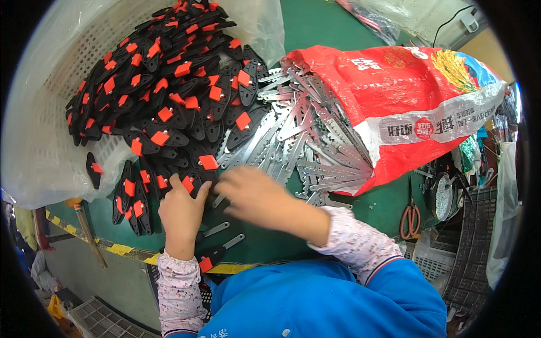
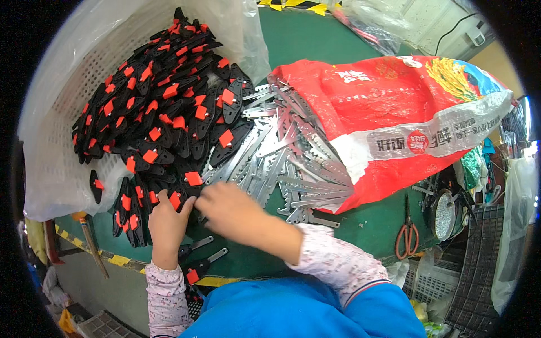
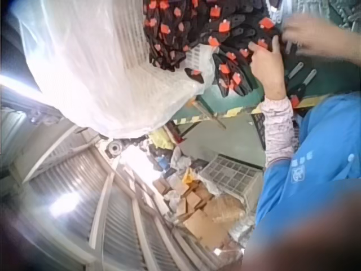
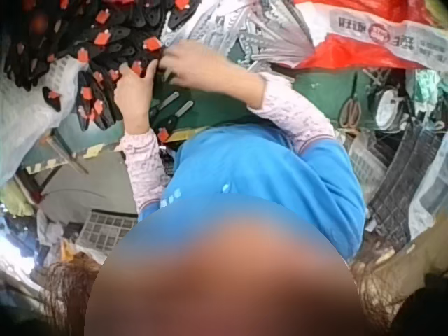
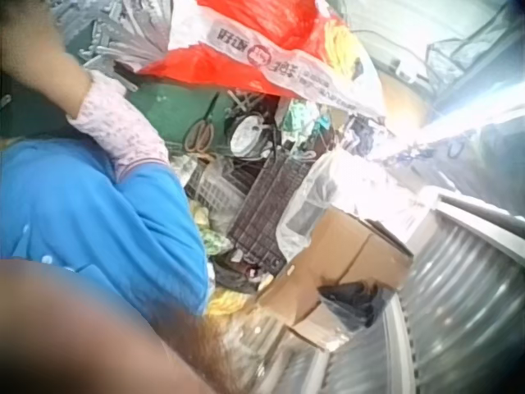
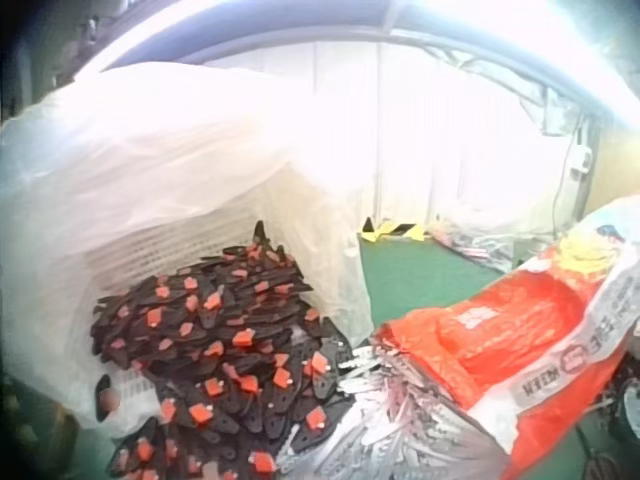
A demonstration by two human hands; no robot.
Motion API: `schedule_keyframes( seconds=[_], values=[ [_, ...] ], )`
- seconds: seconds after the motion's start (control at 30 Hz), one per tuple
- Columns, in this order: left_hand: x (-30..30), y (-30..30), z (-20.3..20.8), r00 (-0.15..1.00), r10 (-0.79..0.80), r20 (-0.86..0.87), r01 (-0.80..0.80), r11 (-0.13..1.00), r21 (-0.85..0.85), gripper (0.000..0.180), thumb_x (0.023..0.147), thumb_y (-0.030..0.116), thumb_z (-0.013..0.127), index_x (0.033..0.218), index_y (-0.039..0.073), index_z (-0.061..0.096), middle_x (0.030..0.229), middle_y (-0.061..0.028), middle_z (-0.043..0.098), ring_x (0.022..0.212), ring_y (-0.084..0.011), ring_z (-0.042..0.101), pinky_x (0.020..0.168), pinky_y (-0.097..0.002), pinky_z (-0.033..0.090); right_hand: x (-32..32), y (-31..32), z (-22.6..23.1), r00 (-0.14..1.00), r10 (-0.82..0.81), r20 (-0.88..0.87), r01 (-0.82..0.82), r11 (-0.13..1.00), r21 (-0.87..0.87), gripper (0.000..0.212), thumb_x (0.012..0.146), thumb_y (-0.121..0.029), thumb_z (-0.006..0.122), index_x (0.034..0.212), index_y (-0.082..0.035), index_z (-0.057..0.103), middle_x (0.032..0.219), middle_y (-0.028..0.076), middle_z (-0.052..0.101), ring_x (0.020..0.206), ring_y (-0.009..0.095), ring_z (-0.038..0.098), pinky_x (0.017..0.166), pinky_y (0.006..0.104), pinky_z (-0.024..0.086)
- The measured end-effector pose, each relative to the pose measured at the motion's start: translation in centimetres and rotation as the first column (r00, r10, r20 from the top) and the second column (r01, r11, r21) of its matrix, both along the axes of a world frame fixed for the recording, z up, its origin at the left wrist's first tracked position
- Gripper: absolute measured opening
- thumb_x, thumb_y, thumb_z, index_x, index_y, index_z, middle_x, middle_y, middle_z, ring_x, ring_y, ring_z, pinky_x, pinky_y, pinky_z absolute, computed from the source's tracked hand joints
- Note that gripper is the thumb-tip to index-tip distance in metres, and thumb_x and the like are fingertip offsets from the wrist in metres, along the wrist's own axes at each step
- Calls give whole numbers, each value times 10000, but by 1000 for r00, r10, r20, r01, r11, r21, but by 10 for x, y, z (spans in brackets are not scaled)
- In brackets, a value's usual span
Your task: The person repeatedly picks up black plastic clips with red inserts and metal serrated strips from a green workbench. They insert the metal strips into the clips by hand and place the assembled units into a white basket. The process continues throughout the clip with no other tools used.
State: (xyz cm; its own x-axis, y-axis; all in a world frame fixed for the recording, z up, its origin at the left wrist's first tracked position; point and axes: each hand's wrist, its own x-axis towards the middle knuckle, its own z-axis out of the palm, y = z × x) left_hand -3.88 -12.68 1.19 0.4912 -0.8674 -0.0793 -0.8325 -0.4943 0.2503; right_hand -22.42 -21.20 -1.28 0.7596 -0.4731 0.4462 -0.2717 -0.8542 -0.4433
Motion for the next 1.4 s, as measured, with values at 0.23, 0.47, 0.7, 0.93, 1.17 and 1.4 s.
schedule_keyframes(
  seconds=[0.23, 0.47, 0.7, 0.93, 1.17, 1.4],
  values=[
    [11, -5, -3, 997, -7, -74, 9, 1000, 29, 651, 866, 479, 839, 1196, -26, 594, 952, -259, 754, 861, -446, 749, 774, -493, 598, -105, -84, 33, 725, -668, -166, 685, 725, 78, 854, 815, -352, 876, 1511, -39, 495, 1509, 248, 524, 1338, 442, 560, 1126, 494, 469],
    [20, 13, -8, 962, -101, -254, 46, 976, -212, 443, 860, 223, 875, 1077, -54, 604, 771, -181, 649, 655, -289, 629, 623, -399, 496, -82, -102, -21, 699, -698, -154, 632, 704, -324, 760, 912, -485, 759, 1515, -82, 534, 1524, 155, 537, 1382, 358, 506, 1161, 586, 360],
    [21, 37, 4, 774, 31, -632, -157, 977, -144, 226, 961, 32, 660, 1098, -8, 485, 798, -149, 655, 638, -185, 608, 607, -334, 502, -121, -61, 29, 897, -97, -432, 137, 989, 63, 851, 771, -459, 894, 1519, -200, 580, 1613, 135, 435, 1428, 439, 401, 1178, 606, 318],
    [17, 60, 6, 846, -180, -502, 60, 968, -245, 592, 931, 179, 742, 1447, -1, 513, 1131, -225, 634, 976, -414, 668, 876, -456, 543, -80, -53, -5, 925, -270, -269, 199, 944, -262, 614, 684, -252, 898, 1280, -251, 750, 1389, 29, 614, 1156, 279, 559, 933, 455, 449],
    [28, 74, -1, 877, -291, -383, 232, 953, -194, 597, 912, 191, 750, 1434, -3, 534, 1230, -220, 545, 1081, -444, 612, 933, -461, 528, -4, -21, -26, 951, -289, -110, 257, 936, -239, 361, 785, -203, 802, 1130, -101, 774, 1098, 19, 647, 1011, 244, 576, 855, 391, 453],
    [37, 94, 5, 845, -318, -430, 218, 939, -266, 641, 832, 108, 829, 1399, -4, 551, 1272, -206, 579, 1149, -404, 610, 1001, -420, 505, 32, -10, 23, 970, -129, 207, 154, 982, -113, 286, 722, -189, 883, 986, -176, 772, 1058, 14, 638, 984, 256, 576, 887, 396, 443]
  ],
)
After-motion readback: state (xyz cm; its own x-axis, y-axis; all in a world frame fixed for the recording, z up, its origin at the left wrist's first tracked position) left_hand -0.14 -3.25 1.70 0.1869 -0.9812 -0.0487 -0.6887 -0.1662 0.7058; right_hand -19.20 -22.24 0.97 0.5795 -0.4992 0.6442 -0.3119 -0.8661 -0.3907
